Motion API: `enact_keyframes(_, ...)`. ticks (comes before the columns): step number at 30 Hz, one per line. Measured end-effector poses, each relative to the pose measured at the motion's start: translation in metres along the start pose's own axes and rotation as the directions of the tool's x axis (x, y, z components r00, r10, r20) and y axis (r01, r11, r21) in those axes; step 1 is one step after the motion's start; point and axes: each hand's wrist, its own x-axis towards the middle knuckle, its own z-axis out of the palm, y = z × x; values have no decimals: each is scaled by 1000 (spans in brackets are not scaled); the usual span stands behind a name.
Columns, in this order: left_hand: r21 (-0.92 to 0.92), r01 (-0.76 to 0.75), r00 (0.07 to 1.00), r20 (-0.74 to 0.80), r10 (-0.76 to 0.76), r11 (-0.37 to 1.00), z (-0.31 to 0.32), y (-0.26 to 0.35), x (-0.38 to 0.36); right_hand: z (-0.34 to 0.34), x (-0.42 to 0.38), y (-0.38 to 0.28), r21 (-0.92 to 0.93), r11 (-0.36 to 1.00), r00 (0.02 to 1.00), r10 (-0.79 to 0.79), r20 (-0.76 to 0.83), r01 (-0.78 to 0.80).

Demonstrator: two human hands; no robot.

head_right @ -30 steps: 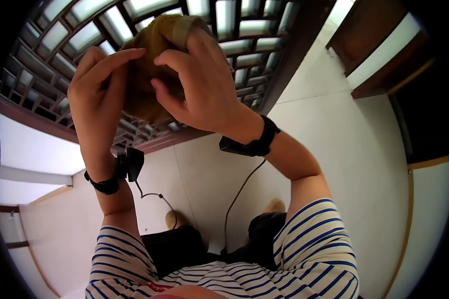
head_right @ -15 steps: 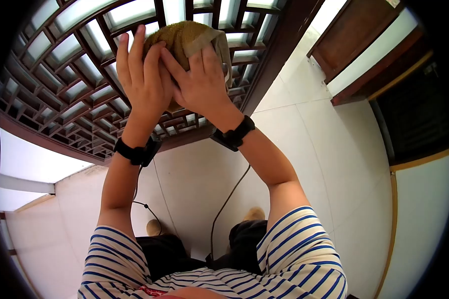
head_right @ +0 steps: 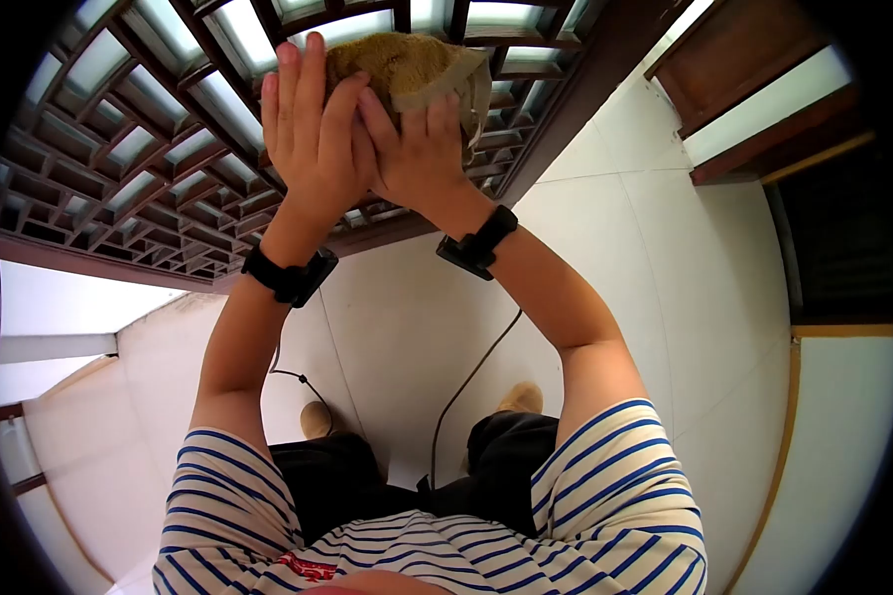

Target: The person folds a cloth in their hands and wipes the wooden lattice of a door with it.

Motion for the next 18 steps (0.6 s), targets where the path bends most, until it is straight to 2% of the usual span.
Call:
enact_keyframes(2,-60,-36,997,67,40,998,-4,-1,-14,-5,-9,-4,-66,991,993,-116,19,117)
enact_keyframes(3,-121,-58,990,124,73,991,-7,-4,-23,-1,-14,-9,-60,992,993,-112,26,114)
enact_keyframes(5,-127,-61,984,156,80,990,-9,-6,-44,5,-39,-21,107,994,999,18,34,-21)
enact_keyframes(7,-114,-211,937,260,235,971,-12,-9,-58,7,-57,-23,157,987,995,11,98,-26)
enact_keyframes(8,-111,-236,919,298,259,965,-14,-8,-64,9,-65,-21,201,979,988,-12,156,-20)
enact_keyframes(11,-85,-268,915,289,281,960,-15,-5,-74,8,-71,-17,222,975,990,-52,133,22)
enact_keyframes(18,-112,-237,907,330,261,965,-23,-2,-75,8,-87,-24,241,970,981,-24,191,-23)
